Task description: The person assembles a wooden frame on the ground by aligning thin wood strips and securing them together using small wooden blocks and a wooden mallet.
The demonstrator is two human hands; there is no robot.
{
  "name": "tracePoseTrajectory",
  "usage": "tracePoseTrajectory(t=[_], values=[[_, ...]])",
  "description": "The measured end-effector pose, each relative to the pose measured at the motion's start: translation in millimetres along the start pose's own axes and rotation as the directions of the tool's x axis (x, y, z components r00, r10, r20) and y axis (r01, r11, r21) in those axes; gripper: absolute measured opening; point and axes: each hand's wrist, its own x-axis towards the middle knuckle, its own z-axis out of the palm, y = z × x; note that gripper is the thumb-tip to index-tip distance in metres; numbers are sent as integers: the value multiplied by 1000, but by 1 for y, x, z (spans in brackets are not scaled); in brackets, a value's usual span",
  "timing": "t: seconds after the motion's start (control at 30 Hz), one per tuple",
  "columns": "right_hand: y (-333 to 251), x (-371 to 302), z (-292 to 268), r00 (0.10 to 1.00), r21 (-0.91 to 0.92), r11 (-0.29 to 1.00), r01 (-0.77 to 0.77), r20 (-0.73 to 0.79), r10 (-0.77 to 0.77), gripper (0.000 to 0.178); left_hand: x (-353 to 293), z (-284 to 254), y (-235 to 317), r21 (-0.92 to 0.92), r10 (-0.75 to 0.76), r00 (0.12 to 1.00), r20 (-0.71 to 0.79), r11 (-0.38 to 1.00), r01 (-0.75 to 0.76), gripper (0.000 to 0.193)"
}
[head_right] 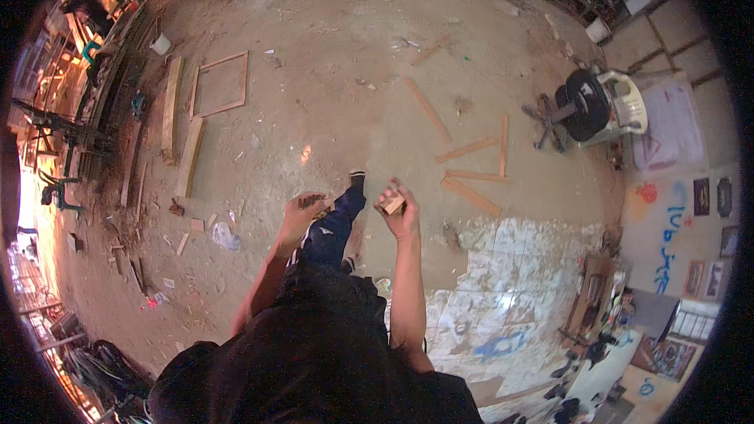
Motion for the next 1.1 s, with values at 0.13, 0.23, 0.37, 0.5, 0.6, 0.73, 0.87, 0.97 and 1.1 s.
tracePoseTrajectory(t=[0.13, 0.23, 0.37, 0.5, 0.6, 0.73, 0.87, 0.97, 1.1], values=[[-5, 64, 14, 987, -675, 733, -80, 47, 151, 38, 70, 30, 13, 98, 64, 997, -42, 993, -60, 26], [-16, 105, 74, 951, -432, 850, -302, -196, 239, 40, 123, 43, 43, 226, 163, 987, -1, 961, -159, 28], [-58, 167, 75, 939, -178, 931, -318, -194, 284, 44, 201, 80, 95, 437, 215, 953, 215, 851, -291, 33], [-95, 217, 69, 958, -119, 955, -273, -129, 258, 41, 267, 110, 136, 459, 154, 915, 374, 826, -327, 33], [-123, 243, 84, 978, -52, 984, -169, -129, 161, 38, 320, 127, 161, 501, 152, 887, 436, 778, -379, 32], [-159, 260, 85, 980, 1, 1000, -1, -201, 1, 33, 378, 167, 181, 534, 153, 756, 637, 619, -576, 35], [-196, 294, 79, 967, 90, 991, 100, -243, -76, 29, 429, 223, 201, 457, 176, 580, 796, 454, -765, 37], [-233, 319, 64, 962, 73, 987, 141, -247, -119, 27, 467, 264, 203, 470, 83, 549, 832, 419, -777, 37], [-266, 364, 38, 954, 98, 973, 207, -242, -179, 23, 524, 290, 182, 516, 34, 643, 765, 564, -645, 37]])
